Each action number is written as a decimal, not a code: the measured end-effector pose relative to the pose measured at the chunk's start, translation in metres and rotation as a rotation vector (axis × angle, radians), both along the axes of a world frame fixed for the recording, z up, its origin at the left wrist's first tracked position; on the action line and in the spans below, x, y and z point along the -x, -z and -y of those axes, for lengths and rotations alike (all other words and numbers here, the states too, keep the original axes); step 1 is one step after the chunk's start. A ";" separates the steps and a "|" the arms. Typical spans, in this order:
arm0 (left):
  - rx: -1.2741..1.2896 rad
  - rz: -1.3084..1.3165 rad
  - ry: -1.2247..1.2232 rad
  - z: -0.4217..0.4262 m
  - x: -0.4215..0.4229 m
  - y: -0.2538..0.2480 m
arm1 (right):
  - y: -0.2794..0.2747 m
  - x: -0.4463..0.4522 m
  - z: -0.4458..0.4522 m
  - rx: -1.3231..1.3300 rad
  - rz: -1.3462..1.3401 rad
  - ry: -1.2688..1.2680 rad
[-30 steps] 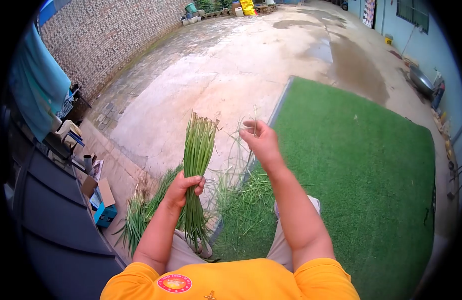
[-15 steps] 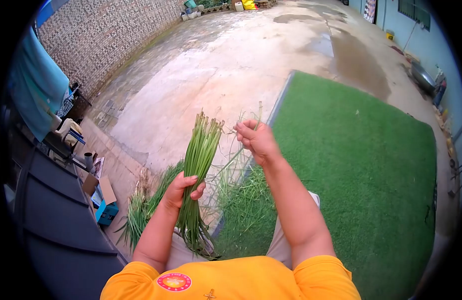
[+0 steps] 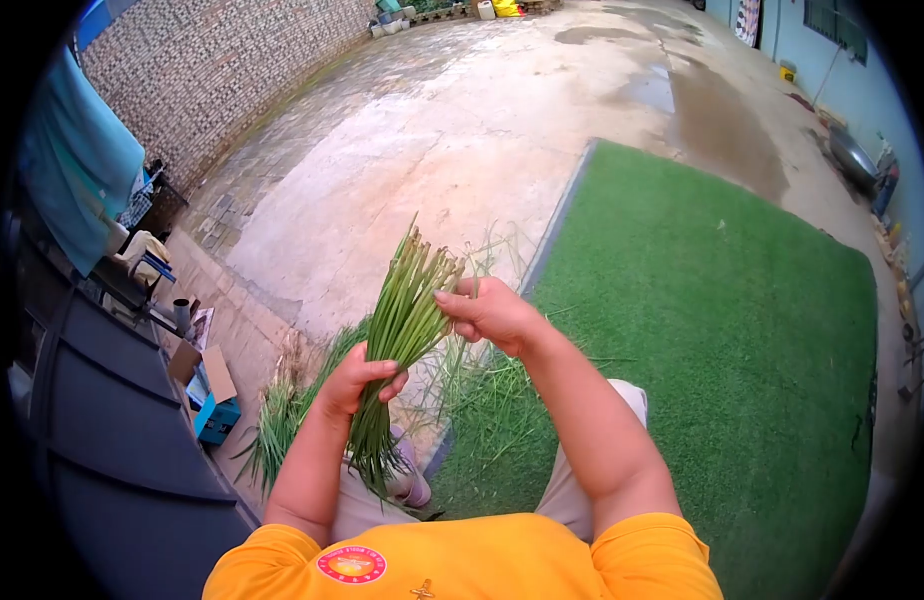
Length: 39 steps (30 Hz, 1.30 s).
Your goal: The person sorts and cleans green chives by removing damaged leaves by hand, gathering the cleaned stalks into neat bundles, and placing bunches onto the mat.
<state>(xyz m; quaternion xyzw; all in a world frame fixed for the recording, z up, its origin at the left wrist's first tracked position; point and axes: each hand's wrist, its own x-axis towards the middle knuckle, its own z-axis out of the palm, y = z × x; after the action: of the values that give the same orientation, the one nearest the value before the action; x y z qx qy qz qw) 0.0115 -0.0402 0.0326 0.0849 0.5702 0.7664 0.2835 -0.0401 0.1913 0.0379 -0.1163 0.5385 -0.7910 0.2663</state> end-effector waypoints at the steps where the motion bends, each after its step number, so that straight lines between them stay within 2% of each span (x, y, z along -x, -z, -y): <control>1: 0.003 0.003 -0.004 0.001 -0.001 -0.001 | 0.002 0.004 -0.001 -0.075 -0.003 0.007; 2: 0.010 0.013 0.005 0.002 -0.001 -0.003 | 0.002 0.006 -0.005 -0.074 -0.001 0.003; 4: 0.015 0.023 0.012 0.006 0.000 -0.002 | -0.010 0.005 -0.010 -0.305 -0.108 0.040; 6: 0.064 0.044 0.014 0.012 0.002 0.000 | -0.008 0.007 -0.016 -0.222 -0.097 0.053; 8: 0.065 0.035 0.017 0.016 0.001 -0.001 | -0.011 0.006 -0.019 0.082 0.014 0.226; 10: 0.066 0.030 0.023 0.018 0.000 -0.001 | -0.006 0.011 -0.024 0.129 0.021 0.263; 12: 0.040 0.041 0.003 0.019 -0.002 -0.001 | -0.003 0.013 -0.024 0.080 0.013 0.412; 18: 0.094 0.025 -0.037 0.022 -0.004 -0.003 | -0.010 0.001 -0.006 -0.145 -0.104 0.309; 20: 0.122 0.009 -0.042 0.023 -0.003 -0.002 | -0.013 -0.002 -0.003 -0.219 -0.092 0.161; 24: 0.186 -0.005 -0.047 0.028 -0.002 0.003 | 0.004 0.006 0.000 -0.229 -0.149 0.203; 26: 0.163 -0.010 -0.052 0.029 -0.003 0.002 | 0.001 0.009 -0.001 -0.035 -0.148 0.395; 27: 0.138 -0.014 -0.057 0.029 -0.004 0.002 | 0.002 0.011 -0.004 -0.033 -0.145 0.499; 28: 0.139 -0.014 -0.059 0.030 -0.004 0.003 | 0.003 0.016 -0.009 -0.031 -0.145 0.496; 30: 0.030 0.033 -0.081 0.035 -0.004 0.005 | 0.003 0.022 -0.015 -0.169 -0.199 0.633; 31: 0.032 0.033 -0.085 0.036 -0.005 0.005 | 0.001 0.020 -0.014 -0.325 -0.264 0.580; 32: 0.001 0.048 -0.100 0.037 -0.005 0.005 | 0.002 0.018 -0.010 -0.323 -0.266 0.579; 34: -0.028 0.063 -0.115 0.036 -0.005 0.005 | 0.005 0.009 0.001 -0.494 -0.370 0.341; 35: -0.027 0.076 -0.117 0.035 -0.005 0.003 | 0.003 0.005 0.007 -0.396 -0.258 0.183; 39: -0.047 0.086 -0.063 0.031 -0.004 0.004 | 0.007 -0.006 0.033 -0.216 -0.174 0.017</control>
<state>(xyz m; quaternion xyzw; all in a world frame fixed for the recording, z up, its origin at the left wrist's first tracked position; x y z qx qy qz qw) 0.0152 -0.0710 0.0287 0.0405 0.5417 0.7910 0.2815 -0.0344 0.1585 0.0313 -0.1502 0.6426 -0.7175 0.2229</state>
